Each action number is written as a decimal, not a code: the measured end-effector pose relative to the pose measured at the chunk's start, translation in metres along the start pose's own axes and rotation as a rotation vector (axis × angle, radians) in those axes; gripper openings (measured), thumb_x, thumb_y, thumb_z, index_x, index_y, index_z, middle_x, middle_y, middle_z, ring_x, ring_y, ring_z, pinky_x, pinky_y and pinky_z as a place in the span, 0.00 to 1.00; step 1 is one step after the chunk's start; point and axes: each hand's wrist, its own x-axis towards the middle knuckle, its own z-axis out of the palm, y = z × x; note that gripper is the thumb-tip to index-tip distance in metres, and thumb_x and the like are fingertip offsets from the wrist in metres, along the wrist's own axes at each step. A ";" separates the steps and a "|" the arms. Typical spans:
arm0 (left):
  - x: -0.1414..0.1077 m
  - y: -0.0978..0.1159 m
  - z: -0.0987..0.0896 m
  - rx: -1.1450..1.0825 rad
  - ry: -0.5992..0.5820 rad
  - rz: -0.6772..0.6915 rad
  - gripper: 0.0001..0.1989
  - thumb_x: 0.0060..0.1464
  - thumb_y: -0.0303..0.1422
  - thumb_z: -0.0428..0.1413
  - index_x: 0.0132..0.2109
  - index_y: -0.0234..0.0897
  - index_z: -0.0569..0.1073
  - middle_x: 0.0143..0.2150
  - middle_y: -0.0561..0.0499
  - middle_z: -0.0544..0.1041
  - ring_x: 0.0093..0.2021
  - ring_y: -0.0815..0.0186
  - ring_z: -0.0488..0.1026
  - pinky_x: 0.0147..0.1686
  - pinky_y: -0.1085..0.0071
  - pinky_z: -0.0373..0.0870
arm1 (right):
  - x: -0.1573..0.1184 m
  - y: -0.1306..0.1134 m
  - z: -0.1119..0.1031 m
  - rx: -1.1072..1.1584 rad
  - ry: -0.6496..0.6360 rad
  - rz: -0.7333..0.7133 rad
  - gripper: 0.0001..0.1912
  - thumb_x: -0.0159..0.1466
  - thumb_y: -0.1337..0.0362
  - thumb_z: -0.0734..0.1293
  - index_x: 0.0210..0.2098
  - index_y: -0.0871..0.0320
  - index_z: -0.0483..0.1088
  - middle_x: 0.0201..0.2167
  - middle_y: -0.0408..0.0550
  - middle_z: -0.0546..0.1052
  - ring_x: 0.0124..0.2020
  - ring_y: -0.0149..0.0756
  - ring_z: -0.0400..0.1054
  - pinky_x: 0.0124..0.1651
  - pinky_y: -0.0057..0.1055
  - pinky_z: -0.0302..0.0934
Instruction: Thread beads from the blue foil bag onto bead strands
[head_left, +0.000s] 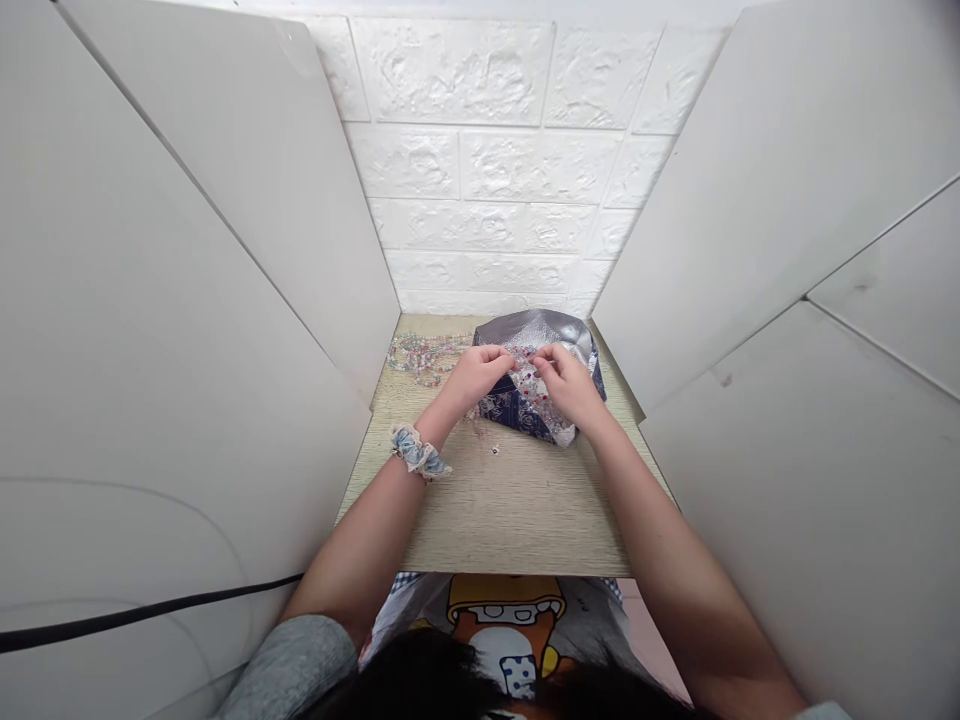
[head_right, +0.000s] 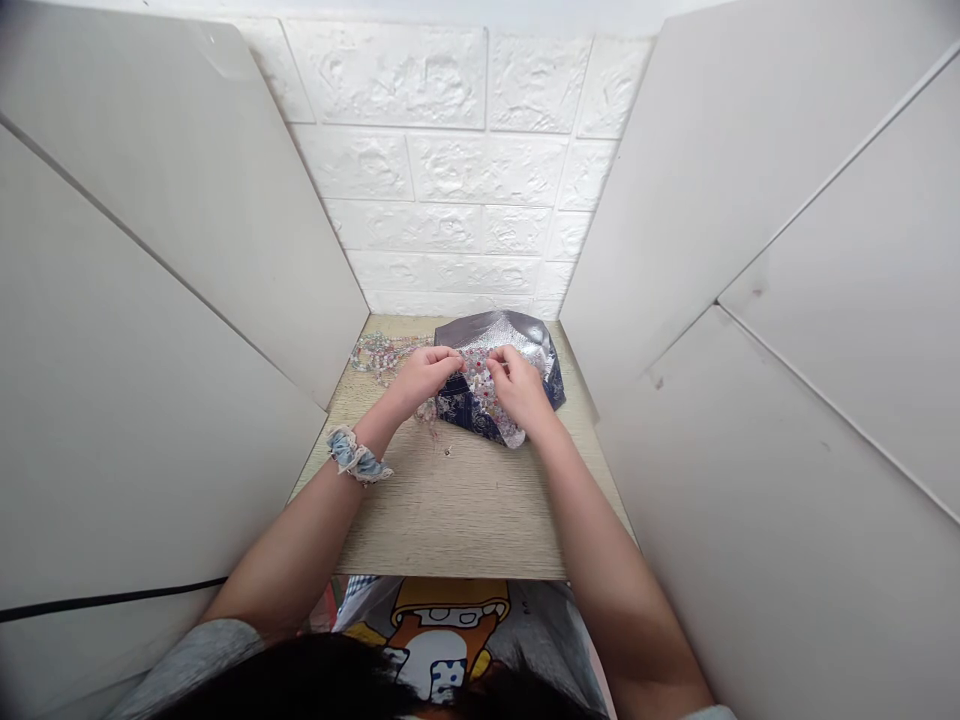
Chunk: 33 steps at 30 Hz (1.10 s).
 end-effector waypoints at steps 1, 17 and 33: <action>0.000 0.000 0.000 0.012 -0.010 0.012 0.10 0.44 0.34 0.48 0.24 0.33 0.69 0.16 0.57 0.58 0.19 0.76 0.53 0.21 0.76 0.49 | 0.000 -0.003 0.002 0.192 -0.005 0.041 0.09 0.57 0.57 0.57 0.30 0.57 0.61 0.28 0.43 0.69 0.28 0.29 0.62 0.34 0.30 0.59; 0.001 -0.004 0.001 -0.070 -0.122 0.041 0.17 0.45 0.41 0.50 0.32 0.31 0.73 0.28 0.50 0.72 0.29 0.71 0.65 0.31 0.75 0.61 | -0.006 -0.015 0.016 0.984 -0.088 0.290 0.12 0.49 0.57 0.67 0.27 0.56 0.63 0.26 0.40 0.70 0.29 0.25 0.66 0.38 0.26 0.62; 0.001 -0.005 0.001 -0.087 -0.123 0.050 0.16 0.45 0.40 0.49 0.31 0.30 0.73 0.29 0.51 0.73 0.30 0.71 0.65 0.31 0.75 0.61 | -0.008 -0.019 0.015 1.017 -0.085 0.308 0.11 0.49 0.59 0.67 0.29 0.56 0.63 0.26 0.39 0.70 0.29 0.24 0.66 0.39 0.26 0.63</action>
